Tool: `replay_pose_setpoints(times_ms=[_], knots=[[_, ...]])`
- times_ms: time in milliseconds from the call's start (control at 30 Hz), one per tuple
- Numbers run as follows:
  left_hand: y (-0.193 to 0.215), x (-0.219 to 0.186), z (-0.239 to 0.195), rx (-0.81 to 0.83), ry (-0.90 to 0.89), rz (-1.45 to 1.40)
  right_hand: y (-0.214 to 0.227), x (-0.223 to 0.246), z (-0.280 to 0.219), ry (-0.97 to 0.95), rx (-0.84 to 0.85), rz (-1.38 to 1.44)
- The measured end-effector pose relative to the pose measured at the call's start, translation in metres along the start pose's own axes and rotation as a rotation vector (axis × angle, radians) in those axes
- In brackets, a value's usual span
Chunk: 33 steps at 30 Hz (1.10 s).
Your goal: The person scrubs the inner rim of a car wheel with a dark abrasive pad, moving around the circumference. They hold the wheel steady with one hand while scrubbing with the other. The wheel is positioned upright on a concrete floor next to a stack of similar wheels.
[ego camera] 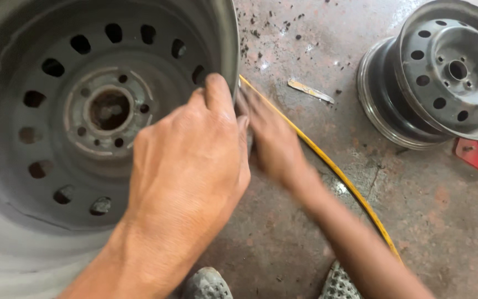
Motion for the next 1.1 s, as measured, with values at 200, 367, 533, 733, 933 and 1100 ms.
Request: replay_pose_setpoints(times_ms=[200,367,533,733,933,1100], knots=[[0.011,0.004,-0.002,0.059,0.065,-0.133,0.014,0.02,0.0,-0.006,-0.102,0.094],[0.013,0.019,-0.03,0.025,-0.016,0.001,0.025,0.056,-0.044,0.023,-0.097,0.087],[0.004,0.075,-0.104,0.013,-0.128,0.464,0.053,0.02,-0.038,-0.4,-0.29,0.432],[-0.006,0.183,-0.196,-0.5,-0.321,0.545,0.026,0.03,0.025,-0.528,-0.63,0.775],[0.016,0.134,-0.166,-0.312,-0.215,0.588,-0.026,0.042,0.079,-0.472,-0.762,0.934],[-0.007,0.028,-0.091,-0.013,0.264,0.585,-0.023,-0.038,0.146,-0.397,-0.627,0.715]])
Point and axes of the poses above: each hand's wrist, its own z-axis towards the middle knuckle, its own y-axis out of the back of the hand, x = y × z, the point moved 2 cm from there along z, towards the middle knuckle, and after that the axes turned 6 degrees about -x, right-handed, at the moved point
